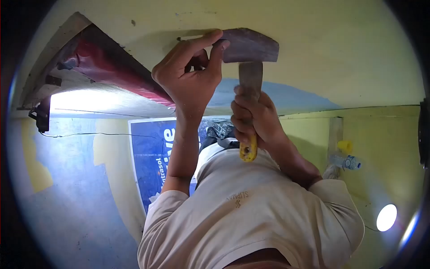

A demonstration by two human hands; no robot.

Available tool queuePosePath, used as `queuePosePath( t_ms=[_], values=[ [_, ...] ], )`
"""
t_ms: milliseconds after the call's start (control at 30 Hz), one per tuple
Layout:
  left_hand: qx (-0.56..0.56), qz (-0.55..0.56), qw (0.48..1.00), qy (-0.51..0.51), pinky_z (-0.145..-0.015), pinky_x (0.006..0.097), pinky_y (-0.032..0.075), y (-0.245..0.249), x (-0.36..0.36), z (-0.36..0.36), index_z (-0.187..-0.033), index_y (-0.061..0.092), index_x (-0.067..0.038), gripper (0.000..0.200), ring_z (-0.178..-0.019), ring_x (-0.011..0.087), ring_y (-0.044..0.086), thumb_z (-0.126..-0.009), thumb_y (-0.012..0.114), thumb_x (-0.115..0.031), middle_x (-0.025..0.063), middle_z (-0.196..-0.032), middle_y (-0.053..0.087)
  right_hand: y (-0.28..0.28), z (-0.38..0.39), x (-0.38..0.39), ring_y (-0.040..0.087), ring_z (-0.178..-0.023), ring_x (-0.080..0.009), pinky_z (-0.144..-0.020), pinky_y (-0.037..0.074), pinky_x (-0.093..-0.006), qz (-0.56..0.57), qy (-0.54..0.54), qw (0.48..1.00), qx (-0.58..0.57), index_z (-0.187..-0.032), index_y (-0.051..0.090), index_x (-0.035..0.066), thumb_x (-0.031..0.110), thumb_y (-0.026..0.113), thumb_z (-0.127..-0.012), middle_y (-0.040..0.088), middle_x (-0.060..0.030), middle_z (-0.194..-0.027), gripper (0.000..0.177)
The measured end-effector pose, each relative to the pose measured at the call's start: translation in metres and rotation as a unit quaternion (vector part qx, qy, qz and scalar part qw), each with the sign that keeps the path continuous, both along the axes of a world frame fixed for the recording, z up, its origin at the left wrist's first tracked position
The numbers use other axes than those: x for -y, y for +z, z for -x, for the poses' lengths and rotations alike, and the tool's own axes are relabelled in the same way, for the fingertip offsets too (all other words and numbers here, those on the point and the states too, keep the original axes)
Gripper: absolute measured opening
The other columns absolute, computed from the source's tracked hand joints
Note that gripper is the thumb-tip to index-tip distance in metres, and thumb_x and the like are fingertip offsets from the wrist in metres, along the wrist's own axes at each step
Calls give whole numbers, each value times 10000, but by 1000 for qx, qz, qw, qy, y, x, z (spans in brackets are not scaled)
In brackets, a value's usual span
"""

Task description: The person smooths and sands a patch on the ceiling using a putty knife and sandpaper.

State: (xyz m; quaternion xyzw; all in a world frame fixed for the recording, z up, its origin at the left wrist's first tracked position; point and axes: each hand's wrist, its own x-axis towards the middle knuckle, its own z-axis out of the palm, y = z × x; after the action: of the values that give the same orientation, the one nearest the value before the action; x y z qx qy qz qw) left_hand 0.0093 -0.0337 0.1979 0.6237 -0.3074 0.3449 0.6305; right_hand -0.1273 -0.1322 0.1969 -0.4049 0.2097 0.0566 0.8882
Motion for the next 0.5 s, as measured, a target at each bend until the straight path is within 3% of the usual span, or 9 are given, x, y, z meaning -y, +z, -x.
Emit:
queuePosePath(
  t_ms=[100,233,367,500],
  values=[
    [0,5,1000,-2,-469,166,280,-1,1,-3,-959,793,-87,325,-469,-20,419,-677,892,40,-61,-556,587,0,17,1,387,-387,-98,-326,362,-306,23,21,999,-44,-1047,452,128,104,505,-966,384,21,-614,100],
    [-4,6,1000,-6,-459,177,290,-4,1,-1,-932,794,-94,296,-454,-1,423,-684,867,51,-44,-582,606,34,24,-1,329,-350,-78,-309,355,-272,15,65,998,3,-1090,455,130,118,471,-1010,330,38,-584,82],
    [-23,-5,1000,8,-460,183,300,-5,2,2,-930,793,-97,296,-445,9,422,-683,862,50,-43,-572,588,48,6,6,336,-352,-73,-299,339,-272,32,34,998,42,-1083,453,132,136,465,-1021,332,38,-586,63],
    [5,-3,1000,24,-449,181,294,-10,7,1,-995,771,-101,336,-442,3,416,-706,845,52,-55,-537,515,-19,16,31,318,-366,-70,-301,325,-266,53,39,998,-13,-1054,450,139,147,493,-1013,336,39,-590,60]
  ],
)
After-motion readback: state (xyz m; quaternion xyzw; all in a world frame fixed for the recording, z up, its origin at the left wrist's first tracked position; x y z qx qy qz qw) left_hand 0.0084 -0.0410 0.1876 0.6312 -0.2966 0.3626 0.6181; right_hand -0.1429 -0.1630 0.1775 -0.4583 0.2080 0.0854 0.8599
